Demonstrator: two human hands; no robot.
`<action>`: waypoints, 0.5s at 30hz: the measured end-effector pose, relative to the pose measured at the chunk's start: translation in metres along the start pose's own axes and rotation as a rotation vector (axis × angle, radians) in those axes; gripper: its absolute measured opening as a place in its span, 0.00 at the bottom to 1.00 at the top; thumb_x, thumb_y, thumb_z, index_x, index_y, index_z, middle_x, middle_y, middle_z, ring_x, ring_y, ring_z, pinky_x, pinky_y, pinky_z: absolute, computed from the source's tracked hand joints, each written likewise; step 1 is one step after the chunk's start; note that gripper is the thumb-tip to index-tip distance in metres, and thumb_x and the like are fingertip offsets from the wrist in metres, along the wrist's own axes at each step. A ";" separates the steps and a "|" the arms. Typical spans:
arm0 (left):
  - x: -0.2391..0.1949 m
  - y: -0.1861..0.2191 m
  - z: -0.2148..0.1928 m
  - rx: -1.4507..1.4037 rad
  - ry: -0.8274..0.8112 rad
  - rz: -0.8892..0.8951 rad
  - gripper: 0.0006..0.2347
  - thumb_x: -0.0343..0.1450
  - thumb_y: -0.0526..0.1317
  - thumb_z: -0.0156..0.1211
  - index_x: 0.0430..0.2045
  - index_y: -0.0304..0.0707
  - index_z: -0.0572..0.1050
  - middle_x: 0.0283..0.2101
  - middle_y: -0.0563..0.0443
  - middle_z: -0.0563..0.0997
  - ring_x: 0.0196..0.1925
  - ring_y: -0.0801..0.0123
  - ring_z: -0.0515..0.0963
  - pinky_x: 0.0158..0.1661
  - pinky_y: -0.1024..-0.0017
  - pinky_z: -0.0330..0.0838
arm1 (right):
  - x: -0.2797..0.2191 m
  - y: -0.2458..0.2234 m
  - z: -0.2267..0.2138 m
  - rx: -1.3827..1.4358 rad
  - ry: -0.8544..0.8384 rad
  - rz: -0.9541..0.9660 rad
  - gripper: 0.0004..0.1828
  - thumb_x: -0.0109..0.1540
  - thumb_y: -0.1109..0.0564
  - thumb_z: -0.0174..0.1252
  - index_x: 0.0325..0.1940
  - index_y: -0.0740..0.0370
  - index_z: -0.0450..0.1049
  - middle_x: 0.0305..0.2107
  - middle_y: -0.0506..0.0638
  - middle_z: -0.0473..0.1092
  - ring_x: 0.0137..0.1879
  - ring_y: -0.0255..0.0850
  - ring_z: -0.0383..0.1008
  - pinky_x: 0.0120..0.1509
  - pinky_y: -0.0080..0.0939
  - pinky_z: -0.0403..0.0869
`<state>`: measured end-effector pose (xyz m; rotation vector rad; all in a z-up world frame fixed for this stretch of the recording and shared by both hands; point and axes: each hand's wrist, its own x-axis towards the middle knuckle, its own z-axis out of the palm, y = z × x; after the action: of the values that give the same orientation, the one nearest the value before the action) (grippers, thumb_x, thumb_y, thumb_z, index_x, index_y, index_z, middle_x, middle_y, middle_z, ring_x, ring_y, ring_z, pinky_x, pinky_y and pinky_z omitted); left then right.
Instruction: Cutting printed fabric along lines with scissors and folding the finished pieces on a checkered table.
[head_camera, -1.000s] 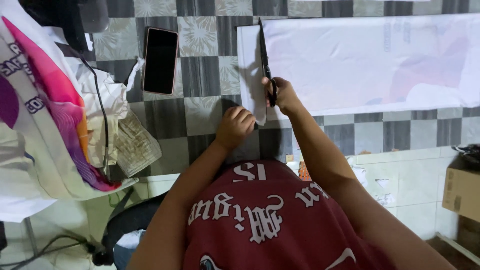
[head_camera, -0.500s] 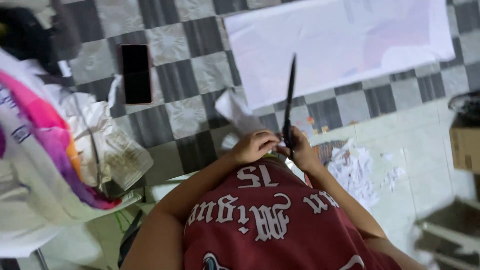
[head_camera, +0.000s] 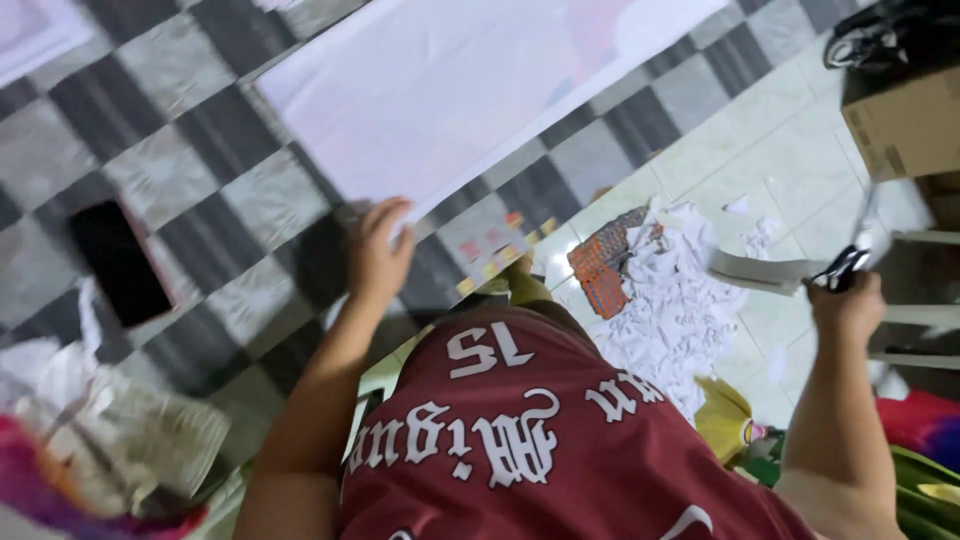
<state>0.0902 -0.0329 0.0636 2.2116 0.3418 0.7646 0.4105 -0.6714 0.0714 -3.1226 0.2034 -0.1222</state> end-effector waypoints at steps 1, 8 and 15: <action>0.008 -0.005 0.006 -0.005 -0.005 0.012 0.10 0.67 0.28 0.53 0.40 0.31 0.75 0.46 0.42 0.77 0.48 0.54 0.75 0.50 0.61 0.68 | 0.007 -0.010 -0.007 0.003 0.006 0.012 0.34 0.50 0.42 0.75 0.47 0.65 0.68 0.37 0.61 0.74 0.42 0.58 0.75 0.43 0.51 0.71; 0.058 -0.018 0.058 0.524 0.115 -0.178 0.16 0.67 0.35 0.61 0.49 0.31 0.74 0.58 0.35 0.68 0.62 0.44 0.63 0.55 0.52 0.61 | 0.068 -0.110 0.035 1.041 -0.727 -0.028 0.19 0.51 0.71 0.39 0.43 0.64 0.65 0.37 0.56 0.69 0.32 0.43 0.70 0.34 0.39 0.72; 0.128 0.051 0.090 0.646 -0.202 -0.909 0.29 0.72 0.54 0.31 0.68 0.42 0.43 0.70 0.42 0.35 0.70 0.55 0.30 0.63 0.49 0.25 | 0.115 -0.212 0.012 1.160 -1.086 0.034 0.15 0.59 0.47 0.56 0.36 0.60 0.63 0.20 0.48 0.58 0.22 0.39 0.60 0.26 0.40 0.65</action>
<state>0.2465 -0.0606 0.1069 2.2895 1.5147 -0.0966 0.5524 -0.4763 0.0718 -1.6864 0.0897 1.0039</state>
